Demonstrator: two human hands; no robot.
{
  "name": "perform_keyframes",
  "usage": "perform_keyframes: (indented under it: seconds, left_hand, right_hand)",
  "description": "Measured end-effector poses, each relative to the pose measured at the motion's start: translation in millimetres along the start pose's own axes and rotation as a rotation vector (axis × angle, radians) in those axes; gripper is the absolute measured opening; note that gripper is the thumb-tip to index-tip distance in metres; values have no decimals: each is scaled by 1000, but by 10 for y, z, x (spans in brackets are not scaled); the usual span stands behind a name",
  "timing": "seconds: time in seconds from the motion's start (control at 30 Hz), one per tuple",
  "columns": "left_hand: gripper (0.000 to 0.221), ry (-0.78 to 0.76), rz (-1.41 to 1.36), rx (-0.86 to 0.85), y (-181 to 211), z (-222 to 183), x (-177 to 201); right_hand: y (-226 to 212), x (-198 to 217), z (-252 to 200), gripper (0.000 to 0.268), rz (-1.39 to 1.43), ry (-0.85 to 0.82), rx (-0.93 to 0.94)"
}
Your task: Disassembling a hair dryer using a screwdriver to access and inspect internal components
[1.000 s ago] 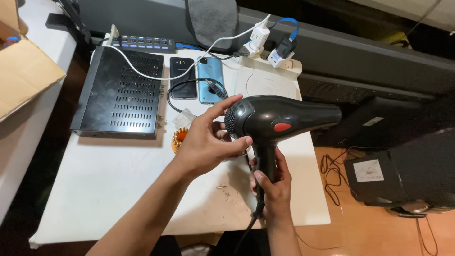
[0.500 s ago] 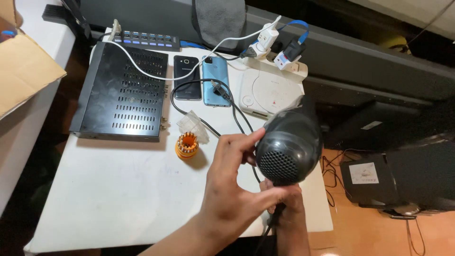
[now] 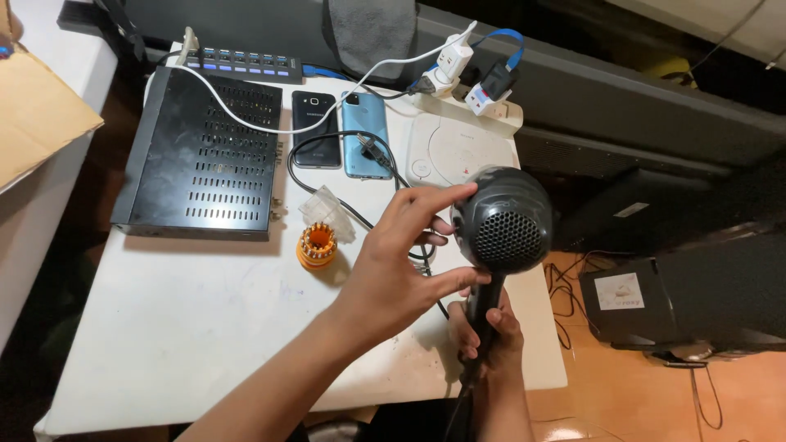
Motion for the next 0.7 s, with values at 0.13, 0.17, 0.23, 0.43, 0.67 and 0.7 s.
perform_keyframes:
  seconds: [0.13,0.17,0.23,0.43,0.67,0.7]
  left_hand:
    - [79,-21,-8,-4,-152,16,-100]
    - [77,-11,-20,68,-297,9,-137]
    - [75,-10,-38,135,-428,2,-206]
    - [71,-83,-191,427,-692,-50,-367]
    - [47,-32,-351,501,-802,0,-415]
    - [36,-32,-311,561,-819,-52,-395]
  right_hand:
    - [-70,-75,26,41,64,17,56]
    - [-52,-26,8,45,117,52,36]
    - [-49,23,-8,48,163,92,24]
    - [-201,-138,116,63,-52,279,47]
    - [-268,-252,284,43,-143,252,41]
    - [-221,-310,299,55,-150,235,8]
Point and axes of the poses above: each hand's wrist, its own z-axis towards the middle knuckle, its own x-axis out of the back of the hand, y = z × x, the point moved 10 cm from there along z, towards the middle knuckle, and after that the axes turned 13 degrees about -y, right-handed, at the moved point
